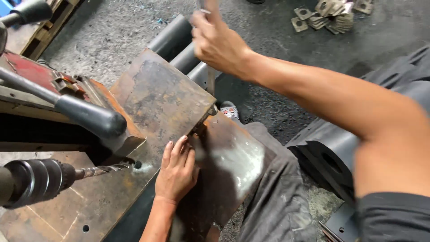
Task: Drill holes into thick rubber components using a drill press and verify dimensions with a tape measure.
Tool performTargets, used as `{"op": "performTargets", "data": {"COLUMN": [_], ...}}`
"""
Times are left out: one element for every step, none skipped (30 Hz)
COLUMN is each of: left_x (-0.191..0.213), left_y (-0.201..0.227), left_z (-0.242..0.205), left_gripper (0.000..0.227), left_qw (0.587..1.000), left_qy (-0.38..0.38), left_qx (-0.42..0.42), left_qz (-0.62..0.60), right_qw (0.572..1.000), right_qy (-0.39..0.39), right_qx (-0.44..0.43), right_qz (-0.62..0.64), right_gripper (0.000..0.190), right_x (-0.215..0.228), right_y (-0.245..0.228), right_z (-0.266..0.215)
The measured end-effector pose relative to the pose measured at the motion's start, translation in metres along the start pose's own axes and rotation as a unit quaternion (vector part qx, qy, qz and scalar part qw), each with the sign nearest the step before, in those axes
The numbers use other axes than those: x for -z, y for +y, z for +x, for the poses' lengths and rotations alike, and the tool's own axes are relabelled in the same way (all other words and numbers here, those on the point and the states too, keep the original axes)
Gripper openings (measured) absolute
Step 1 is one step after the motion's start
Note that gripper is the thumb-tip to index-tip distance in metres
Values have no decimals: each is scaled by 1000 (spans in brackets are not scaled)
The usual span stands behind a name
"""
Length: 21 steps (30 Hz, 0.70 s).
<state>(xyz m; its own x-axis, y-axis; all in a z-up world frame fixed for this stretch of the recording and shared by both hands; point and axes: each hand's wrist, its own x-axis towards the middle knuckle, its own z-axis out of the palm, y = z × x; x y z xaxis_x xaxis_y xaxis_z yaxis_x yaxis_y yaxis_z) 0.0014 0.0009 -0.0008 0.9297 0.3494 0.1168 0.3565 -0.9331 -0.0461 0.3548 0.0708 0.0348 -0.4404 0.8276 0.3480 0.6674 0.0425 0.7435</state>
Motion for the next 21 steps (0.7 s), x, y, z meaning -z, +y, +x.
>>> {"op": "performTargets", "data": {"left_x": [-1,0,-1,-2,-2,-1,0,1,1,1,1,1,2,1,0,1,2,2,2,2,2], "left_y": [-1,-1,-1,0,0,1,0,1,2,1,0,1,2,2,1,1,0,-1,-2,-3,-3], "left_z": [-1,-1,-1,-1,0,0,0,-1,0,-1,1,0,0,1,1,1,2,2,2,3,3], "left_gripper": [48,48,45,43,43,44,44,44,45,46,46,41,36,36,37,38,38,41,43,43,43], "left_qw": [1000,1000,1000,1000,1000,1000,1000,1000,1000,1000,1000,1000,1000,1000,1000,1000,1000,1000,999,1000,1000], "left_qy": [-5,-2,2,7,10,9,8,8,12,13,11,9,7,7,5,3,1,17,33,27,19], "left_qx": [2,-1,-2,1,1,0,-1,1,3,3,3,7,11,13,8,5,10,3,-4,0,-1], "left_qz": [-6,-6,6,17,16,13,11,13,4,-3,0,8,15,19,12,6,13,10,7,7,4], "right_qw": [998,998,987,968,969,885,751,752,702,647,647,622,597,599,660,716,719,793,857,855,879], "right_qy": [-58,-60,-143,-223,-223,-382,-519,-517,-540,-559,-557,-576,-594,-591,-549,-502,-496,-430,-357,-357,-333], "right_qx": [3,1,-1,-2,-1,-48,-96,-94,-76,-58,-57,-68,-79,-76,-83,-88,-84,-92,-101,-98,-101], "right_qz": [29,26,69,111,108,261,398,398,457,516,518,526,533,535,507,477,480,422,358,364,326], "right_gripper": [28,28,24,23,23,17,23,23,26,30,30,25,22,22,21,20,20,19,18,18,15], "right_x": [11,33,54,73,74,74,74,57,39,21,-1,-20,-40,-70,-100,-129,-146,-161,-175,-171,-166], "right_y": [6,11,15,20,11,1,-9,-30,-51,-75,-89,-105,-122,-137,-153,-170,-171,-176,-182,-172,-162], "right_z": [-20,-42,-63,-84,-103,-121,-140,-158,-176,-195,-193,-193,-192,-190,-187,-181,-167,-154,-142,-128,-115]}}
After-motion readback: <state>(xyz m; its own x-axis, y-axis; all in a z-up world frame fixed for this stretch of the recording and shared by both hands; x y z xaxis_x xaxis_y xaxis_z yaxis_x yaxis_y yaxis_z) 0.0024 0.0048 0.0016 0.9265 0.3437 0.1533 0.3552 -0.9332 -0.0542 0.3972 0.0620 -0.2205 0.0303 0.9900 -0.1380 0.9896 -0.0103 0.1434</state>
